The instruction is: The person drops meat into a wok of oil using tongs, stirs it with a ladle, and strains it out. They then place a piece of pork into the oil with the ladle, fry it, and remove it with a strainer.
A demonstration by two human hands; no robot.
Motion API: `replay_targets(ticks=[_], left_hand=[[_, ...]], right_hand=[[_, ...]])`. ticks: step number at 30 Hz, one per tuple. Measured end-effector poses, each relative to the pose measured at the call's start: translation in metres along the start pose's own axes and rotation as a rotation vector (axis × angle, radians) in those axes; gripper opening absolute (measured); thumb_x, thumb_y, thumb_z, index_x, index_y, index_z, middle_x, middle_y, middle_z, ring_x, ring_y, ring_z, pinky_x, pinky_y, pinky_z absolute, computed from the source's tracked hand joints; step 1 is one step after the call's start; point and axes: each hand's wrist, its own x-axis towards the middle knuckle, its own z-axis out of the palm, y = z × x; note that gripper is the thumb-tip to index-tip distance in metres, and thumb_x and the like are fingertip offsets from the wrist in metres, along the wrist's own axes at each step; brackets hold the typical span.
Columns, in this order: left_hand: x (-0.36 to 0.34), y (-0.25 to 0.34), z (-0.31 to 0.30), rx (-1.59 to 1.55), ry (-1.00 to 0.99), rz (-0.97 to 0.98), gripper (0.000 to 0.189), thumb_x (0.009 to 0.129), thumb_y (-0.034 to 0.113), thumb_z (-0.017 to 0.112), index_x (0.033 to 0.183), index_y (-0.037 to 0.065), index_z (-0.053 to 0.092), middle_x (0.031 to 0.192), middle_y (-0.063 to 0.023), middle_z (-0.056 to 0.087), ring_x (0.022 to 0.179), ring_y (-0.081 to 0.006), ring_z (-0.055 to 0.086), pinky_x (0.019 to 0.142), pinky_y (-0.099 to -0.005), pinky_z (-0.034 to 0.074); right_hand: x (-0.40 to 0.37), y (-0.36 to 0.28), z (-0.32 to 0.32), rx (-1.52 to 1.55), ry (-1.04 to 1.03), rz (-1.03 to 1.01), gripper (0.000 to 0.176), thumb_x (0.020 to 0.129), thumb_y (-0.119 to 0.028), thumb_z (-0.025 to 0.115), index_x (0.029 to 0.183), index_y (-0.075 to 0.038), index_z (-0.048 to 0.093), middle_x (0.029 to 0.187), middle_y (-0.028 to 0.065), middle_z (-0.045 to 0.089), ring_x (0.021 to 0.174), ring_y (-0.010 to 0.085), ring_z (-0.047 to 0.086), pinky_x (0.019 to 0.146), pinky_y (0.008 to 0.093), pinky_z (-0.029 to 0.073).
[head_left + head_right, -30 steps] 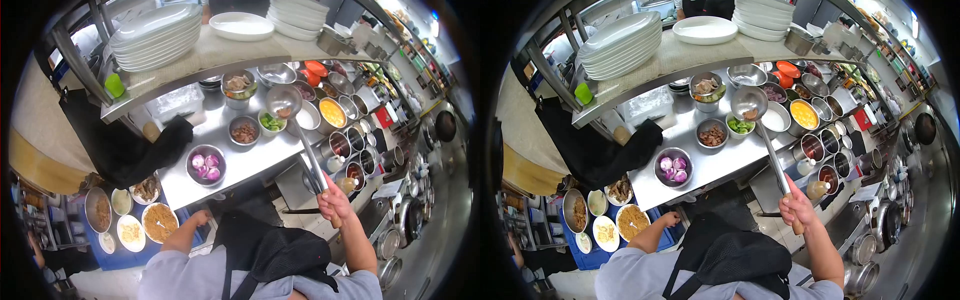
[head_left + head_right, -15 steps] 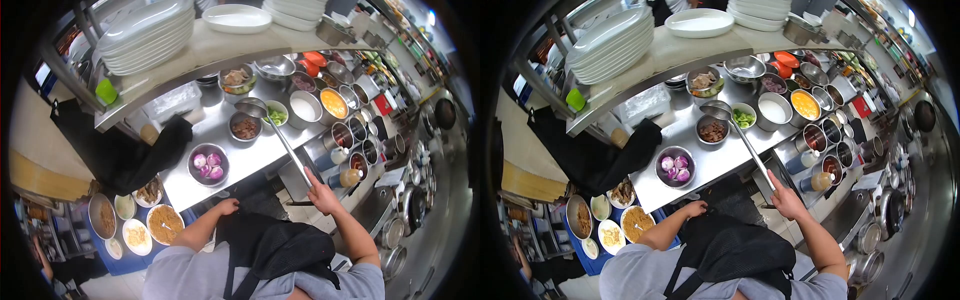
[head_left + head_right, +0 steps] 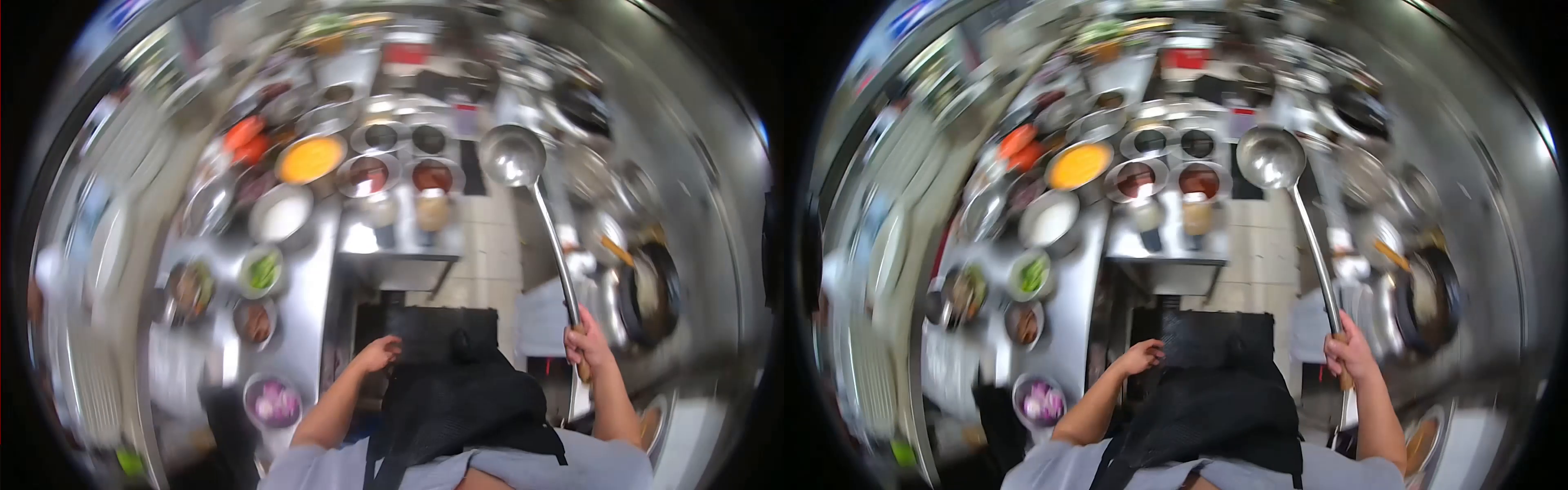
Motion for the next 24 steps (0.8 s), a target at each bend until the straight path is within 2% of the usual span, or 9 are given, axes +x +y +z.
replay_targets(ticks=[3,4,11,13,15,19,22,23,24], left_hand=[[0.045,0.036,0.013,0.033,-0.180,-0.050,0.055,0.079,-0.005,0.047,0.132,0.007,0.049,0.115,-0.0088,0.063,0.089,-0.0173,0.061,0.073,-0.0281,0.049],[0.056,0.054,0.024,0.182,-0.150,-0.019,0.055,0.078,-0.007,0.047,0.132,0.006,0.049,0.115,-0.0128,0.065,0.093,-0.0183,0.062,0.074,-0.0294,0.050],[0.141,0.172,0.116,0.291,-0.421,0.117,0.049,0.079,-0.009,0.037,0.124,0.001,0.053,0.092,-0.0137,0.068,0.084,-0.0197,0.066,0.075,-0.0311,0.053],[0.159,0.222,0.166,0.453,-0.467,0.137,0.042,0.082,-0.005,0.035,0.118,-0.002,0.056,0.073,-0.0112,0.066,0.070,-0.0185,0.065,0.066,-0.0300,0.052],[0.208,0.240,0.201,0.552,-0.516,0.332,0.036,0.084,-0.002,0.036,0.113,-0.003,0.058,0.068,-0.0084,0.062,0.065,-0.0162,0.061,0.061,-0.0291,0.051],[0.271,0.309,0.288,0.370,-0.385,0.409,0.028,0.088,0.005,0.042,0.108,-0.001,0.060,0.069,-0.0061,0.057,0.060,-0.0116,0.053,0.056,-0.0287,0.048],[0.304,0.375,0.347,0.458,-0.180,0.760,0.018,0.096,0.014,0.050,0.106,0.002,0.059,0.068,0.0013,0.048,0.060,-0.0088,0.047,0.058,-0.0256,0.046],[0.326,0.388,0.356,0.455,-0.114,0.858,0.016,0.094,0.011,0.052,0.106,0.002,0.059,0.070,0.0016,0.049,0.061,-0.0081,0.048,0.058,-0.0248,0.045],[0.329,0.411,0.364,0.511,-0.024,0.993,0.016,0.091,0.006,0.056,0.106,0.001,0.058,0.072,0.0012,0.051,0.064,-0.0079,0.049,0.060,-0.0233,0.042]], right_hand=[[-0.058,0.030,-0.047,0.250,0.342,-0.153,0.078,0.088,-0.005,0.056,0.152,-0.020,0.014,0.062,0.0036,0.042,0.040,0.0130,0.042,0.038,0.0286,0.037],[-0.075,0.045,-0.059,0.284,0.485,-0.211,0.079,0.088,-0.004,0.055,0.153,-0.022,0.013,0.063,0.0034,0.043,0.042,0.0131,0.043,0.040,0.0292,0.038],[-0.158,0.118,-0.127,0.371,1.260,-0.343,0.075,0.087,0.000,0.052,0.152,-0.019,0.019,0.063,0.0014,0.045,0.043,0.0114,0.045,0.040,0.0266,0.038],[-0.173,0.145,-0.141,0.367,1.346,-0.306,0.074,0.088,0.000,0.051,0.152,-0.018,0.019,0.063,0.0013,0.045,0.043,0.0115,0.044,0.040,0.0267,0.039],[-0.181,0.176,-0.150,0.360,1.420,-0.259,0.073,0.089,0.000,0.050,0.152,-0.018,0.018,0.062,0.0013,0.045,0.043,0.0116,0.044,0.040,0.0268,0.039],[-0.183,0.246,-0.159,0.331,1.531,-0.145,0.072,0.088,0.002,0.049,0.151,-0.015,0.019,0.062,0.0021,0.048,0.042,0.0120,0.045,0.037,0.0265,0.039],[-0.173,0.293,-0.161,0.232,1.608,-0.006,0.070,0.087,0.002,0.052,0.150,-0.009,0.021,0.071,0.0038,0.053,0.043,0.0098,0.045,0.038,0.0264,0.041],[-0.168,0.301,-0.161,0.236,1.617,0.051,0.073,0.086,0.000,0.055,0.150,-0.009,0.021,0.077,0.0111,0.061,0.049,0.0206,0.057,0.046,0.0354,0.049],[-0.158,0.319,-0.160,0.231,1.606,0.051,0.073,0.086,0.000,0.055,0.150,-0.009,0.021,0.077,0.0111,0.061,0.049,0.0206,0.057,0.046,0.0354,0.049]])
